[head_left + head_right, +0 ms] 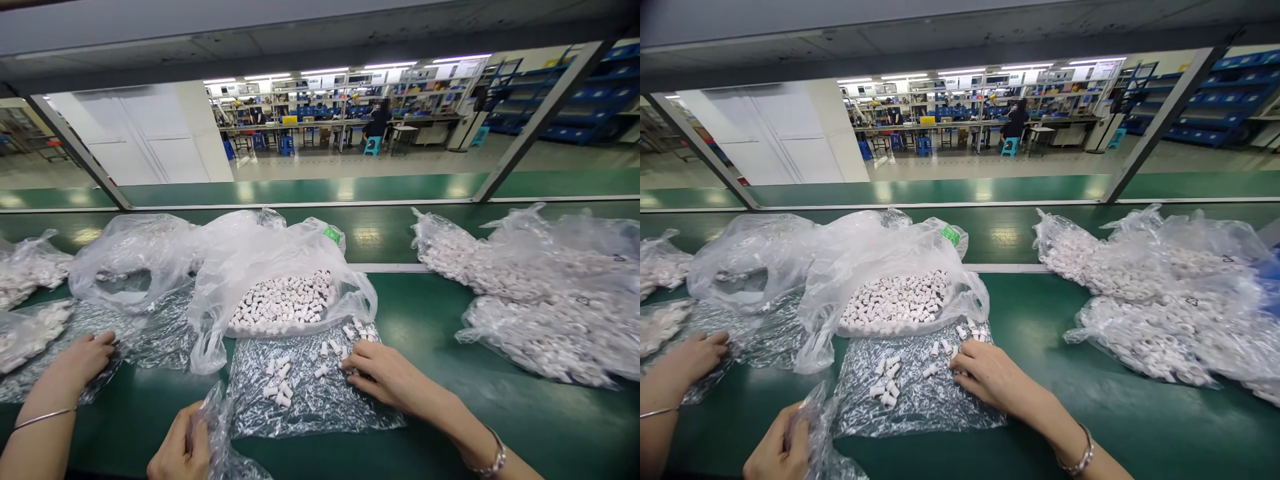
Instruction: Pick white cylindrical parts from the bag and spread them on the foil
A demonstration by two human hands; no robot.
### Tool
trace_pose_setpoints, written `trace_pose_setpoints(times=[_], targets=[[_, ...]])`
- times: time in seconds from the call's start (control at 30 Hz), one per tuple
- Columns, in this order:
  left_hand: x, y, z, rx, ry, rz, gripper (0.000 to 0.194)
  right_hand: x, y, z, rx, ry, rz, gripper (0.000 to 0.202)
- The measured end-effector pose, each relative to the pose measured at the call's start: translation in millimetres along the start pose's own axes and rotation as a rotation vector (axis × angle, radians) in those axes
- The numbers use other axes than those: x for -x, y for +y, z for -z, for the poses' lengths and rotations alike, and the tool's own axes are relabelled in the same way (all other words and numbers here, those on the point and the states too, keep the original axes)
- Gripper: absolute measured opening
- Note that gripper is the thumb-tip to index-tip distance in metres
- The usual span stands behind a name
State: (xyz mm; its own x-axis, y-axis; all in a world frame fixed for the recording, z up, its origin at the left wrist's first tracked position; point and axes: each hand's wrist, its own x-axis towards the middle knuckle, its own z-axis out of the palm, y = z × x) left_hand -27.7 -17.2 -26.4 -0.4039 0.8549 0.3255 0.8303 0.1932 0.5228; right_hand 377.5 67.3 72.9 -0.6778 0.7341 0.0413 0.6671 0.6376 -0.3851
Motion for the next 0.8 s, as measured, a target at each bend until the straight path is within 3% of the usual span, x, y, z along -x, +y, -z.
trace_pose_setpoints(times=[0.17,0.3,0.43,0.67,0.8], targets=[[0.2,1.8,-0.3,0.009,0.027,-0.069,0.026,-5.8,2.5,0.0,0.021,0.081,0.016,0.018],[3.6,14.2,0.2,0.017,0.059,-0.085,0.024,-16.3,5.9,-3.5,0.123,0.125,0.114,0.023],[6.7,24.1,0.4,0.038,0.109,-0.079,0.023,-20.5,4.7,-4.4,0.140,0.143,0.106,0.024],[2.5,18.0,1.9,0.085,0.130,-0.254,0.019,-30.7,-16.4,-3.6,0.101,-0.023,0.224,0.030],[0.6,27.1,4.4,0.117,0.160,-0.266,0.019,-43.5,-14.0,-7.9,0.084,-0.002,0.217,0.023]])
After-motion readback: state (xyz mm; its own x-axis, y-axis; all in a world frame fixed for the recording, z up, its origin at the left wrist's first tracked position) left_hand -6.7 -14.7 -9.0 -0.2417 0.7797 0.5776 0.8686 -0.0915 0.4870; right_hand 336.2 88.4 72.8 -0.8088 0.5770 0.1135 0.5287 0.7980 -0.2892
